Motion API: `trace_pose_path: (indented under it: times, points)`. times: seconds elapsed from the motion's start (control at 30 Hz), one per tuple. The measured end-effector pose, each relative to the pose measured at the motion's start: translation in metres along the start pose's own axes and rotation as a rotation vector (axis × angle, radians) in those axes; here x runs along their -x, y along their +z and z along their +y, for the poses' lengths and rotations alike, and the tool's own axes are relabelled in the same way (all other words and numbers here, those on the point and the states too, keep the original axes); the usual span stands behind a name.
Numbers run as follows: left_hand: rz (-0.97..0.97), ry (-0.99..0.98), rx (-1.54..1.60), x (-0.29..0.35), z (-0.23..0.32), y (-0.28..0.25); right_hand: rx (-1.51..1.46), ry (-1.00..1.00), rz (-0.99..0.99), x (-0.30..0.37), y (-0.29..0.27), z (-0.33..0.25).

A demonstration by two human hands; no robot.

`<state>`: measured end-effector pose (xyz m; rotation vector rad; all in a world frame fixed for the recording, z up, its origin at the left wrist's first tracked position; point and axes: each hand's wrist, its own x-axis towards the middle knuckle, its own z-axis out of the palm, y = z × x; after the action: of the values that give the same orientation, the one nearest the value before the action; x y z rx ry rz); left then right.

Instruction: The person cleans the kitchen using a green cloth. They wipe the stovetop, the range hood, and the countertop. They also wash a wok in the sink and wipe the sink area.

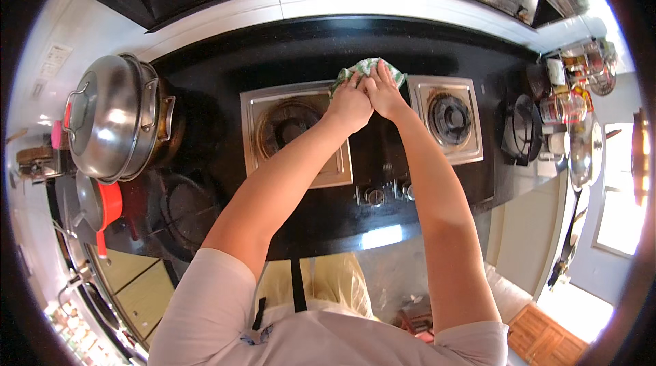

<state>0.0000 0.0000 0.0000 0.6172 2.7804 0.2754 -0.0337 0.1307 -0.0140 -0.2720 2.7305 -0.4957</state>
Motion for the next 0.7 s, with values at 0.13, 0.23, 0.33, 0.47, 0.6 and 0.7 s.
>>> trace_pose_path:
  times: [0.13, 0.23, 0.33, 0.47, 0.6, 0.7]
  points:
    - [0.165, 0.024, -0.002, -0.033, -0.016, -0.018, 0.218, 0.049, 0.172, -0.038, -0.025, 0.005]
    - [0.084, -0.098, 0.048, -0.019, -0.044, -0.018, 0.121, 0.031, 0.112, -0.031, -0.004, -0.027]
    - [-0.054, -0.186, 0.127, 0.013, -0.095, -0.043, 0.061, -0.094, 0.019, -0.034, 0.008, -0.07]
    - [-0.002, -0.299, 0.145, 0.05, -0.141, -0.041, 0.083, -0.175, -0.141, -0.05, 0.02, -0.129]
    - [0.02, -0.469, 0.142, 0.094, -0.175, -0.045, 0.105, -0.273, -0.265, -0.06, 0.033, -0.195]
    - [-0.028, -0.586, -0.022, 0.111, -0.179, -0.043, 0.098, -0.326, -0.296, -0.066, 0.042, -0.233]
